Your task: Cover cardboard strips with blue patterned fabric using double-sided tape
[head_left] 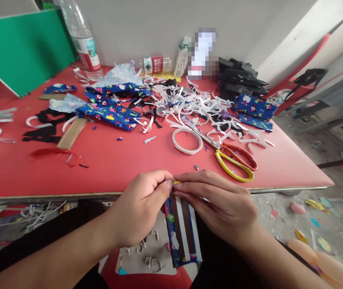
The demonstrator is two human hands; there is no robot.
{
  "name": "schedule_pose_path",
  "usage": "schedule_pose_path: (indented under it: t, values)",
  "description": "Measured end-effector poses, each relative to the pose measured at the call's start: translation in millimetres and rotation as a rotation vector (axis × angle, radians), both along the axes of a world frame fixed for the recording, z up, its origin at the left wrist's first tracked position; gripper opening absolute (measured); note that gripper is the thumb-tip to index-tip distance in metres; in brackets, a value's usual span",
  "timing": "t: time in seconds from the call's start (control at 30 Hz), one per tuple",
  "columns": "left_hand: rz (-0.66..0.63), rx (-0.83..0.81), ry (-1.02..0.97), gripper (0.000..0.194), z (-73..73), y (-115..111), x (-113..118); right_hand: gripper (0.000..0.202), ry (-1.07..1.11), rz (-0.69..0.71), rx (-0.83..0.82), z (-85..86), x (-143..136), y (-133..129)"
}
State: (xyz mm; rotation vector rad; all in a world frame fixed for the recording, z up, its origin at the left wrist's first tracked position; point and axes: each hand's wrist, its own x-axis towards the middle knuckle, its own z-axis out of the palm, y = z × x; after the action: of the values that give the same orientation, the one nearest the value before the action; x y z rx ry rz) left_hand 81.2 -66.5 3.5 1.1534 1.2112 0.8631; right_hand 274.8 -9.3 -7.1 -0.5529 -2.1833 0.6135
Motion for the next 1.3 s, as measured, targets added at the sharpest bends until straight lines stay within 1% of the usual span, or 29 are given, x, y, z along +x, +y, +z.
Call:
schedule_pose_path:
  t: [0.13,0.23,0.37,0.57,0.7,0.87,0.97,1.17,1.23,1.3]
  values:
    - [-0.001,0.001,0.085,0.036,-1.2,-3.8,2.6,0.015,-0.072,-0.033,-0.083,2.2,-1.3,-4.2]
    - [-0.017,-0.004,0.120,0.036,-0.8,-3.6,3.5,0.011,-0.095,-0.043,-0.121,0.2,-0.5,-5.9]
    - [-0.023,0.006,0.132,0.037,-0.2,-0.7,2.4,0.011,-0.111,-0.021,-0.114,-3.3,1.8,-4.6]
    - [-0.032,-0.018,0.081,0.036,-0.1,0.8,0.4,0.014,-0.077,0.001,-0.060,-3.8,2.2,-3.8]
    - [-0.031,-0.026,0.101,0.037,-0.7,1.1,0.0,0.010,-0.099,-0.006,-0.076,-4.1,2.2,-3.3]
    - [-0.031,-0.032,0.090,0.036,0.3,1.8,0.7,0.016,-0.098,0.001,-0.094,-4.3,2.9,-3.3]
    - [-0.034,-0.032,0.097,0.036,1.0,1.6,0.6,0.010,-0.116,0.000,-0.104,-2.8,2.8,-3.4]
    - [-0.030,-0.018,0.147,0.038,-0.7,-1.0,1.4,0.008,-0.172,-0.010,-0.156,-4.7,1.9,-3.8]
    - [-0.019,-0.012,0.162,0.038,-1.5,-0.8,1.7,0.008,-0.193,-0.040,-0.124,-3.7,2.1,-3.4]
    - [0.032,-0.021,0.141,0.036,-2.4,1.8,0.2,0.009,-0.241,-0.051,-0.050,1.8,4.3,-2.5]
